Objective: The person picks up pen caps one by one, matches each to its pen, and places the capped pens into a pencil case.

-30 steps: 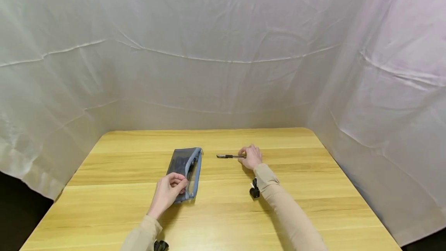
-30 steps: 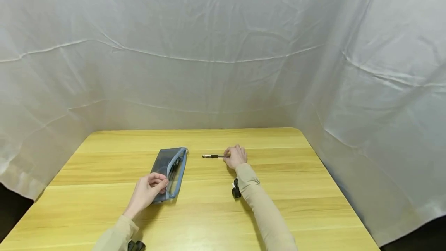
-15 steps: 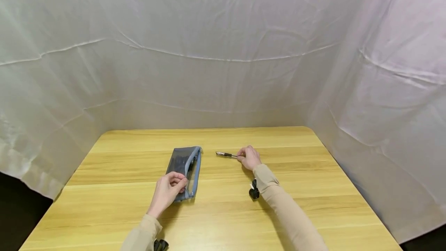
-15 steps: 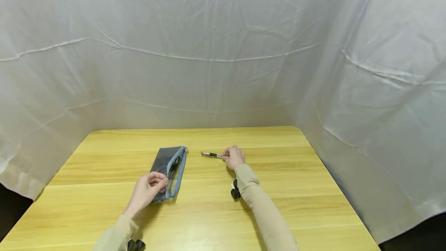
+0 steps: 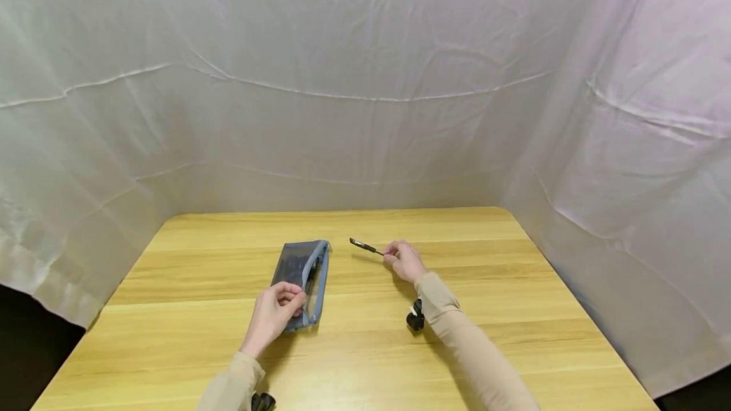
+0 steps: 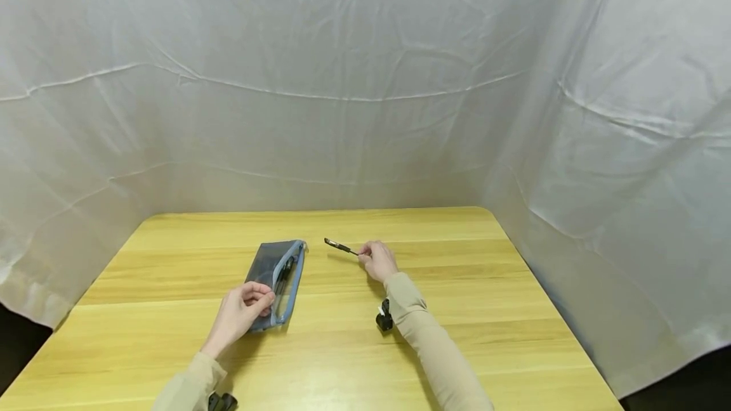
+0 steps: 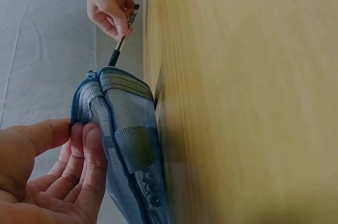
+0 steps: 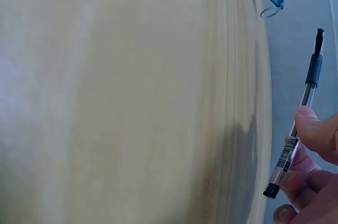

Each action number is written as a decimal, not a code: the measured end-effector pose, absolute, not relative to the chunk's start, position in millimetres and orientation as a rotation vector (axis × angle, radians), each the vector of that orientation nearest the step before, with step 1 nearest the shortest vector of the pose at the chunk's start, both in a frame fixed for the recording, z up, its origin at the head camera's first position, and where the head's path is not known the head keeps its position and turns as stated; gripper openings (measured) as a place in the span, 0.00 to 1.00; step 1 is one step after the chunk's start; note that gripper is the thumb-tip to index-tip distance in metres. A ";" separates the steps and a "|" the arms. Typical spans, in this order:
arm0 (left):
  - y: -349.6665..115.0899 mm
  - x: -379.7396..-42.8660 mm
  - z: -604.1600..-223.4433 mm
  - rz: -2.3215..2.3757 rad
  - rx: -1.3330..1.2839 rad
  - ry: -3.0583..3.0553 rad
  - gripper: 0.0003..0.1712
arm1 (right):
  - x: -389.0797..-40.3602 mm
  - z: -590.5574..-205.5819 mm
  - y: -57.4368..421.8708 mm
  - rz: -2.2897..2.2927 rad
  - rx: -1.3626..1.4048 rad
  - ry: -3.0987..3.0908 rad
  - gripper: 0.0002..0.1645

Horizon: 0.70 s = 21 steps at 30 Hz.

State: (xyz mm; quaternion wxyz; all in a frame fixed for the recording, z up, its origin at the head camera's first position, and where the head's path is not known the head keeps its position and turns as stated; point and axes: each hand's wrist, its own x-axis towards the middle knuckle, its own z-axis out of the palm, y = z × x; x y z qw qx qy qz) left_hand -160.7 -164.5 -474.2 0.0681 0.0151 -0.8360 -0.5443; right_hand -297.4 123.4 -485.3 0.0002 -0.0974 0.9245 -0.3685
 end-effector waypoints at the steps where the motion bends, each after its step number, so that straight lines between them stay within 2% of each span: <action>1: -164.7 -161.0 -474.3 -1.640 0.051 -2.522 0.04 | -296.7 -485.1 122.9 -1.174 -0.304 2.890 0.03; 21: -168.1 -158.3 -473.3 -1.639 0.055 -2.518 0.04 | -288.5 -481.6 113.7 -1.403 -0.378 2.744 0.06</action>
